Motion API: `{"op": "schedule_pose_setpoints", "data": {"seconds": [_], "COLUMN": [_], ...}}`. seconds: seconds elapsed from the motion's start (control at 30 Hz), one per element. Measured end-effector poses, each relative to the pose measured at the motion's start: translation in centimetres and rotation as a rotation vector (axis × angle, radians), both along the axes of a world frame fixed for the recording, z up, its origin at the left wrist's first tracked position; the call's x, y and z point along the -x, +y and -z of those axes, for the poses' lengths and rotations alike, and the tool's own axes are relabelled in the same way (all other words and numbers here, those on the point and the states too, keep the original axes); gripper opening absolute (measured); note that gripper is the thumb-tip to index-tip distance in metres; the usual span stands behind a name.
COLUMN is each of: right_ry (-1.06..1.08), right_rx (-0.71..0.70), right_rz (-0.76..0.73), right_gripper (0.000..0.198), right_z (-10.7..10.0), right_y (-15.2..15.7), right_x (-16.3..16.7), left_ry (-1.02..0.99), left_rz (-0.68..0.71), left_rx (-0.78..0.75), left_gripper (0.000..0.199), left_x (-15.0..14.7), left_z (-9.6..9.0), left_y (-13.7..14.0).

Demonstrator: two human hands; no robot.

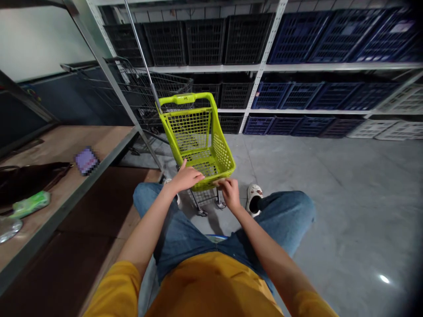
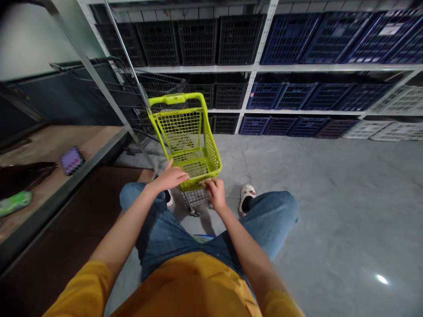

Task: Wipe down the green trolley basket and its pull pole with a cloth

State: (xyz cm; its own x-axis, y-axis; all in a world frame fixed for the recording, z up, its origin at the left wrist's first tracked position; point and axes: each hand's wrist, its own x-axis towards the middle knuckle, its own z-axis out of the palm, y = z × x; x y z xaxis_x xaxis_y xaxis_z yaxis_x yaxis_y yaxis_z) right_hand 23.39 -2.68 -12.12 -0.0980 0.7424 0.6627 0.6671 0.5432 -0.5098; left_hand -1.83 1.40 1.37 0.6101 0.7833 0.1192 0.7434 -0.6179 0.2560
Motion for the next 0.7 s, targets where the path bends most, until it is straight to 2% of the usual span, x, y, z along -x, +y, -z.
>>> {"op": "schedule_pose_setpoints", "data": {"seconds": [0.1, 0.2, 0.27, 0.33, 0.43, 0.5, 0.6, 0.7], "right_ry": [0.182, 0.281, 0.298, 0.277, 0.126, 0.008, -0.045, 0.022], "right_rx": [-0.051, -0.027, 0.002, 0.031, 0.079, 0.103, 0.111, 0.073], "right_rz": [0.191, 0.288, 0.226, 0.087, -0.146, -0.24, -0.251, -0.145], "right_gripper": [0.024, 0.025, 0.022, 0.022, 0.023, 0.025, 0.028, 0.027], "right_z": [-2.6, -3.5, -3.1, -2.2, -0.9, -0.3, 0.0, -0.5], "right_y": [1.1, 1.6, 1.3, 0.4, -1.0, -1.6, -1.5, -0.3], "right_x": [-1.5, -1.5, 0.1, 3.0, 7.5, 9.1, 8.1, 3.7], "left_ry": [-0.011, -0.048, -0.073, -0.078, -0.062, -0.051, -0.049, -0.07], "left_rz": [-0.022, -0.085, -0.112, -0.124, -0.127, -0.123, -0.112, -0.111], "left_rx": [-0.015, -0.072, -0.102, -0.112, -0.108, -0.107, -0.106, -0.091], "left_gripper": [0.028, 0.022, 0.02, 0.022, 0.026, 0.027, 0.028, 0.028], "left_x": [-1.1, -1.5, -1.6, -1.5, -1.2, -0.9, -0.4, -0.2], "left_z": [1.1, 2.3, 3.0, 3.2, 3.1, 2.9, 2.7, 2.6], "left_y": [-1.0, -1.5, -1.5, -1.3, -1.1, -1.1, -1.2, -1.3]}}
